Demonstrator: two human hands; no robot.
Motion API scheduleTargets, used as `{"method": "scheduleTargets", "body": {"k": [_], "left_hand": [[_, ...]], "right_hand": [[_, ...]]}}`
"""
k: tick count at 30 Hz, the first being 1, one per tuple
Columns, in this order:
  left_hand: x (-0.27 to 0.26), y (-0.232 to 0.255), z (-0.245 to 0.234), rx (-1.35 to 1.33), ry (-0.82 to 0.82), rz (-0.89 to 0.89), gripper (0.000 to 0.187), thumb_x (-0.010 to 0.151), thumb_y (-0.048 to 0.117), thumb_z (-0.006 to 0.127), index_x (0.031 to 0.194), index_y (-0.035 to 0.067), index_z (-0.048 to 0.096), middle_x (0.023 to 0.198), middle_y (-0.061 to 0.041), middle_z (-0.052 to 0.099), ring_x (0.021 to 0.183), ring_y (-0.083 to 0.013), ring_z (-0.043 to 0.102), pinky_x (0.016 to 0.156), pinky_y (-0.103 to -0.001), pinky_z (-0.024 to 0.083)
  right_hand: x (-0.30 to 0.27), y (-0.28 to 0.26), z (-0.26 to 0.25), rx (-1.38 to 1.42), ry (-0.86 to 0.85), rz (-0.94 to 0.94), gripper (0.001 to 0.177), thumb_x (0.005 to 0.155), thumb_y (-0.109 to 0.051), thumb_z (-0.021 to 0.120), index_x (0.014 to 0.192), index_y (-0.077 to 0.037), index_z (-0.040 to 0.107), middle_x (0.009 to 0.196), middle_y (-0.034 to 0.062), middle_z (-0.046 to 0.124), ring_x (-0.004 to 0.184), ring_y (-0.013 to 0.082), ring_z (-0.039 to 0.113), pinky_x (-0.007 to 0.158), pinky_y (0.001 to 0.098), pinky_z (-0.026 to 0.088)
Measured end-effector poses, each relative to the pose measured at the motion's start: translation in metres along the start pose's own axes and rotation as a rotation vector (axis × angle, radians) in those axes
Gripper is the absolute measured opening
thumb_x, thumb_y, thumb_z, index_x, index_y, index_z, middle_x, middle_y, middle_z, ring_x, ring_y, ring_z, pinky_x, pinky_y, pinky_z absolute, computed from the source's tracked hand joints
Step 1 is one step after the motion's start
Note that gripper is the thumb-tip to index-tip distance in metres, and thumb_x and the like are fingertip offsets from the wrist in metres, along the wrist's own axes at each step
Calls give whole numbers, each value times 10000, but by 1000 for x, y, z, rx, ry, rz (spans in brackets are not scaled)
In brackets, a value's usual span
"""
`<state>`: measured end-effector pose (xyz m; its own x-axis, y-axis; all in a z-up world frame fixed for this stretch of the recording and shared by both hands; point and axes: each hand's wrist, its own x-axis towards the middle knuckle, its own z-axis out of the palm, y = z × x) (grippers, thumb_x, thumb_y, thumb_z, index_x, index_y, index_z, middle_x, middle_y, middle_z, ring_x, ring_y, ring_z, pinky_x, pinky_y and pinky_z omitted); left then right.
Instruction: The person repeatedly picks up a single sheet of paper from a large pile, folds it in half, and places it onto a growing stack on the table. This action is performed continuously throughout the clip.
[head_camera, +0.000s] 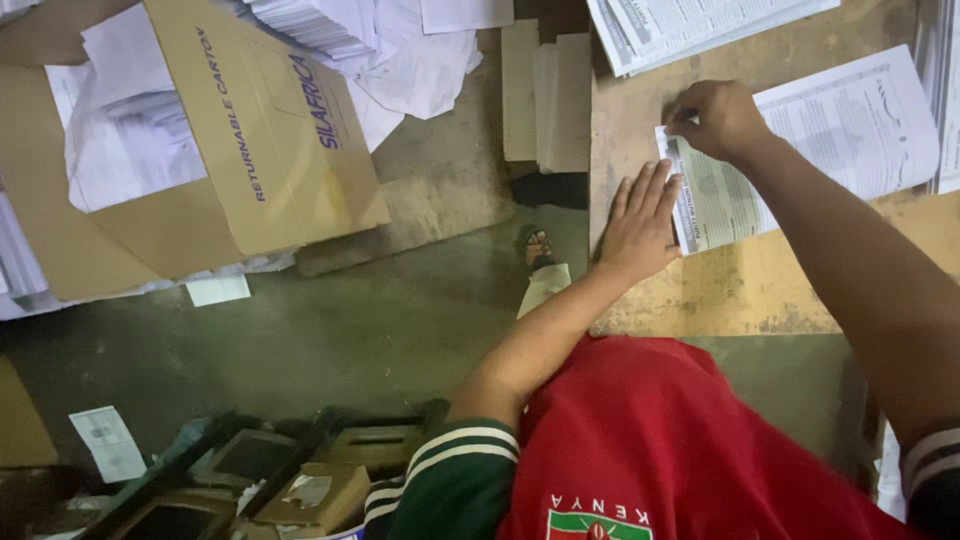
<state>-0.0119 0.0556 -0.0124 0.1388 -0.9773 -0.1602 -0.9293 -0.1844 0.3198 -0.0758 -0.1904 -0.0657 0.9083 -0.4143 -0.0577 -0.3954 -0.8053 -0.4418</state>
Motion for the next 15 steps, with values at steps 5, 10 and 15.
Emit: {"method": "scheduleTargets", "body": {"k": [5,10,15], "left_hand": [[3,-1,4,-35,-21,6,1338,726,760,942,1645,124,205,1749,-127,75,1636,-300,37,1341,-501,60],[2,0,5,-76,32,-7,1346,652,709,975,1632,134,252,1747,-114,118,1640,-289,97,1345,-495,111],[2,-1,5,-69,-33,3,1338,740,713,948,1652,112,175,1751,-128,45,1637,-295,18,1342,-496,34]], "right_hand": [[0,-1,0,22,21,14,157,850,-213,878,904,-102,780,910,62,751,778,256,682,672,399,496],[1,-10,-8,67,13,20,125,864,-182,816,973,-120,808,952,53,776,843,244,711,726,388,522],[1,-12,-10,120,-9,63,90,889,-133,825,971,-98,814,937,60,769,815,220,703,700,367,539]]}}
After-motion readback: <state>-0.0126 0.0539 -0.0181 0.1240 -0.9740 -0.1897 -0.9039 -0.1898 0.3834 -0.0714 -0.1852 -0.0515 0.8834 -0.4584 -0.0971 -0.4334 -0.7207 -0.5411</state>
